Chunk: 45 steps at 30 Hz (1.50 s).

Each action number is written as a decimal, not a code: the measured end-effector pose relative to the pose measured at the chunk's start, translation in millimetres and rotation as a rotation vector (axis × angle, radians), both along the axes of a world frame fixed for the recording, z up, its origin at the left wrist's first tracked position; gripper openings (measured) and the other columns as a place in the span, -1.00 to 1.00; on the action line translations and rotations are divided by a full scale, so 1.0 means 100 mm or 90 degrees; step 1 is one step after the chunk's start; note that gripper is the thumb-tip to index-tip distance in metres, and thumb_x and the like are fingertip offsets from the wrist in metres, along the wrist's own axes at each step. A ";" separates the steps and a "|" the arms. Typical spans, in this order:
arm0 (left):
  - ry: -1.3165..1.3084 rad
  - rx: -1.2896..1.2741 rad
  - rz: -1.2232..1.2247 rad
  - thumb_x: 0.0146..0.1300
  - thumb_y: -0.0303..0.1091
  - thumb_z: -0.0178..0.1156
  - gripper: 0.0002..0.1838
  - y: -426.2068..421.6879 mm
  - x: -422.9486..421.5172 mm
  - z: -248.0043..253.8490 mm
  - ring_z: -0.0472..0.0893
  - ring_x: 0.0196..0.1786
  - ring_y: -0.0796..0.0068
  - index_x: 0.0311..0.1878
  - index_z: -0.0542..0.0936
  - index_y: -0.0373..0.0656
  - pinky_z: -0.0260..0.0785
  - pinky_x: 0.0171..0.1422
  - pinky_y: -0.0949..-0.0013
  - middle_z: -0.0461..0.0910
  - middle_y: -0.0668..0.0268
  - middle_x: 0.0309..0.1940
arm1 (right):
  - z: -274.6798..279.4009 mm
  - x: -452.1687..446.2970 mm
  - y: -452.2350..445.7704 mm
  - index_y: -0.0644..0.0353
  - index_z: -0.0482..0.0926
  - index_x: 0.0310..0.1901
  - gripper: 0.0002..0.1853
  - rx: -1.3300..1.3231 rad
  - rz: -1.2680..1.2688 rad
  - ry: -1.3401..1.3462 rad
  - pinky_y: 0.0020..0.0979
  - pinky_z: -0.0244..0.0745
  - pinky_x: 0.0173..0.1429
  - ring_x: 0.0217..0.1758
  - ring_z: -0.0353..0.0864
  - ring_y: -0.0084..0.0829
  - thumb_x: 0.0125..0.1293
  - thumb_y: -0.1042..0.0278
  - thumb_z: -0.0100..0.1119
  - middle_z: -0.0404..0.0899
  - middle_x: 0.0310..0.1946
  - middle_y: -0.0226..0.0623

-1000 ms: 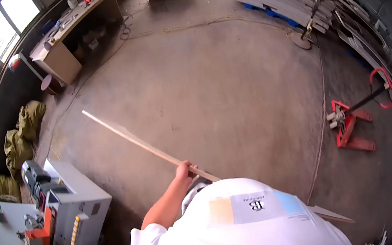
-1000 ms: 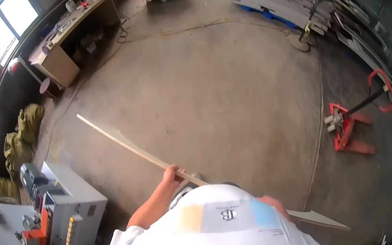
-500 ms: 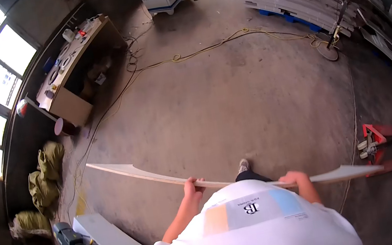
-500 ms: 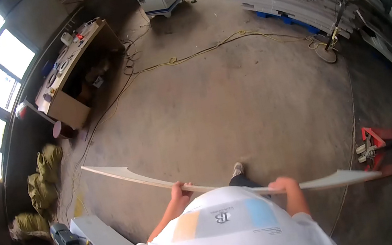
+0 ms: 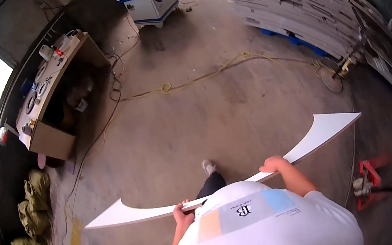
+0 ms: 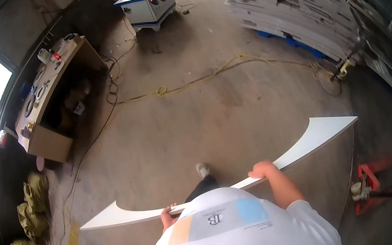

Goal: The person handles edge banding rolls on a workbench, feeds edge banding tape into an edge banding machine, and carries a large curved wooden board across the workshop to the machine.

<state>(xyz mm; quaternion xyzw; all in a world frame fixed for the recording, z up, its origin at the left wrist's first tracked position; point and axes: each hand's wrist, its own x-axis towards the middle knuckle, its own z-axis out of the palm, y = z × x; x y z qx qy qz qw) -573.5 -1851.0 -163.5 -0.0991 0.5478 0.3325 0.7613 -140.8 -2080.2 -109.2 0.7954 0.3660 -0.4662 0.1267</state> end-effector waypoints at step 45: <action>0.029 0.039 0.283 0.08 -0.28 0.08 -0.49 8.48 10.62 0.01 0.57 0.25 -0.03 0.11 0.54 -0.32 0.30 0.52 -0.10 0.62 0.03 0.12 | 0.89 11.26 11.96 0.03 0.76 0.04 -0.50 0.081 0.500 -0.032 -0.18 0.56 0.20 0.17 0.68 -0.17 0.30 -0.04 -0.04 0.73 0.09 -0.27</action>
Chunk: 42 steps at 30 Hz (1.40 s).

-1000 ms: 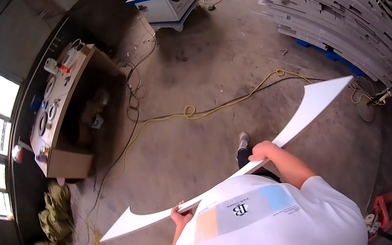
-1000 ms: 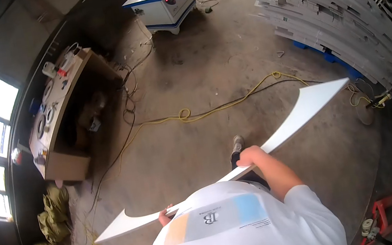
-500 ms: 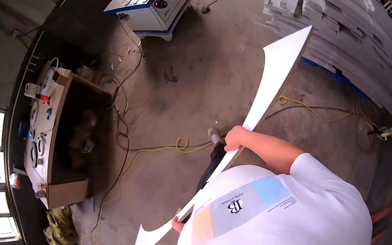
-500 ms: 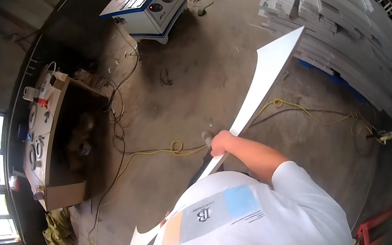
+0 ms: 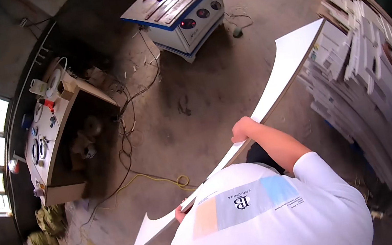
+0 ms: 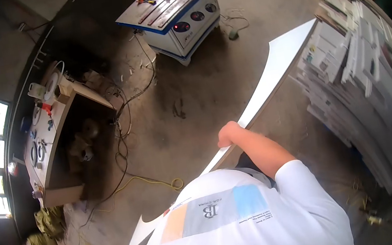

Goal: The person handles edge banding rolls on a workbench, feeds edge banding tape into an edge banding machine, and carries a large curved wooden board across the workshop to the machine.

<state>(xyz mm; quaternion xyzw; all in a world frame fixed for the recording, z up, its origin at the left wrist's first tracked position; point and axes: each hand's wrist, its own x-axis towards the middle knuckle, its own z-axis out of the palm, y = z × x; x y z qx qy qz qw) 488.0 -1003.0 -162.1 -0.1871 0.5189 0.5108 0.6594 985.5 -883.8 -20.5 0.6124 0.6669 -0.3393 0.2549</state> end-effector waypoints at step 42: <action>-0.042 -0.078 0.191 0.10 -0.41 0.11 -0.79 5.42 10.82 0.05 0.67 0.00 0.09 -0.15 0.48 -0.15 0.61 0.08 -0.13 0.58 0.22 -0.17 | -0.78 10.52 5.80 0.27 0.71 0.05 -0.32 -0.141 0.020 0.000 -0.17 0.44 0.37 0.29 0.60 0.00 0.29 -0.24 -0.01 0.64 0.17 0.05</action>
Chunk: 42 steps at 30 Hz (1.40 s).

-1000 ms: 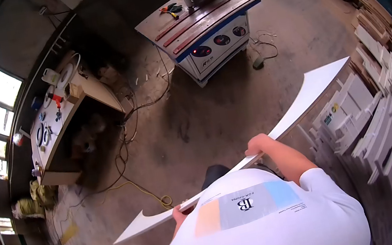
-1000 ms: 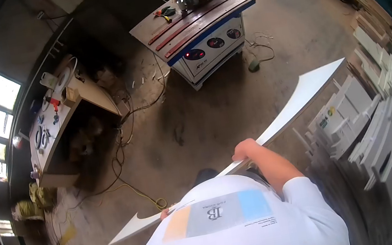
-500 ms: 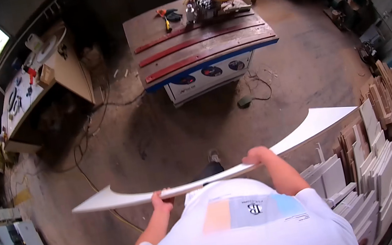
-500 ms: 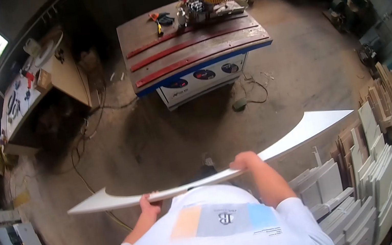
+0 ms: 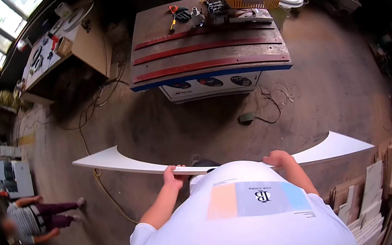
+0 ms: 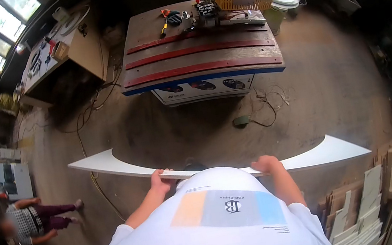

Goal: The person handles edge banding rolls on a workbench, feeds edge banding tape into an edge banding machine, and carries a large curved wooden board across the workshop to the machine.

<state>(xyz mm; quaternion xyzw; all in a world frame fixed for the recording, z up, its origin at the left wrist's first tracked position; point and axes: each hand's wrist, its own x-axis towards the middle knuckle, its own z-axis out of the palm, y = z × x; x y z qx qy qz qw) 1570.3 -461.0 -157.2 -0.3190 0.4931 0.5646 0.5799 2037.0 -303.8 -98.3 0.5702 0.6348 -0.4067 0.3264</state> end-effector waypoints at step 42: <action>0.067 -0.055 0.192 0.13 -0.35 0.19 -0.86 2.00 6.29 -0.20 0.66 -0.13 0.13 -0.26 0.51 -0.15 0.60 0.13 -0.18 0.57 0.19 -0.30 | 0.48 5.35 3.45 0.33 0.71 -0.19 -0.72 0.018 -0.047 0.377 -0.37 0.50 -0.08 -0.23 0.67 -0.39 0.29 0.25 0.25 0.68 -0.32 -0.08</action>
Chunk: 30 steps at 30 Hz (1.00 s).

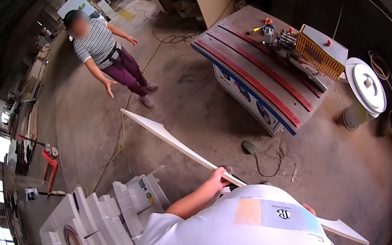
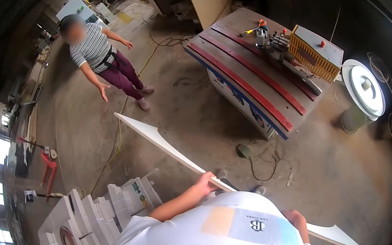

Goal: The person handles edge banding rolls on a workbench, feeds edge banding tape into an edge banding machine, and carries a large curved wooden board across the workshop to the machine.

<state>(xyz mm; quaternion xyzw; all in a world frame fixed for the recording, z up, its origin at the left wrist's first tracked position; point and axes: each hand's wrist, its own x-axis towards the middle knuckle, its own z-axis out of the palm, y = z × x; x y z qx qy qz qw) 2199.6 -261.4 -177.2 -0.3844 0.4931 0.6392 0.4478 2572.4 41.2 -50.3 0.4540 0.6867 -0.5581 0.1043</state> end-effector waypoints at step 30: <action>-0.002 0.092 0.160 0.19 -0.31 0.11 -0.83 -1.02 0.36 -0.24 0.64 -0.07 0.05 -0.22 0.51 -0.18 0.60 0.13 -0.14 0.60 0.12 -0.22 | -0.49 -1.05 0.19 0.05 0.65 0.23 -0.32 0.001 0.469 -0.495 -0.14 0.40 0.40 0.37 0.55 -0.15 0.28 -0.30 0.11 0.61 0.29 -0.19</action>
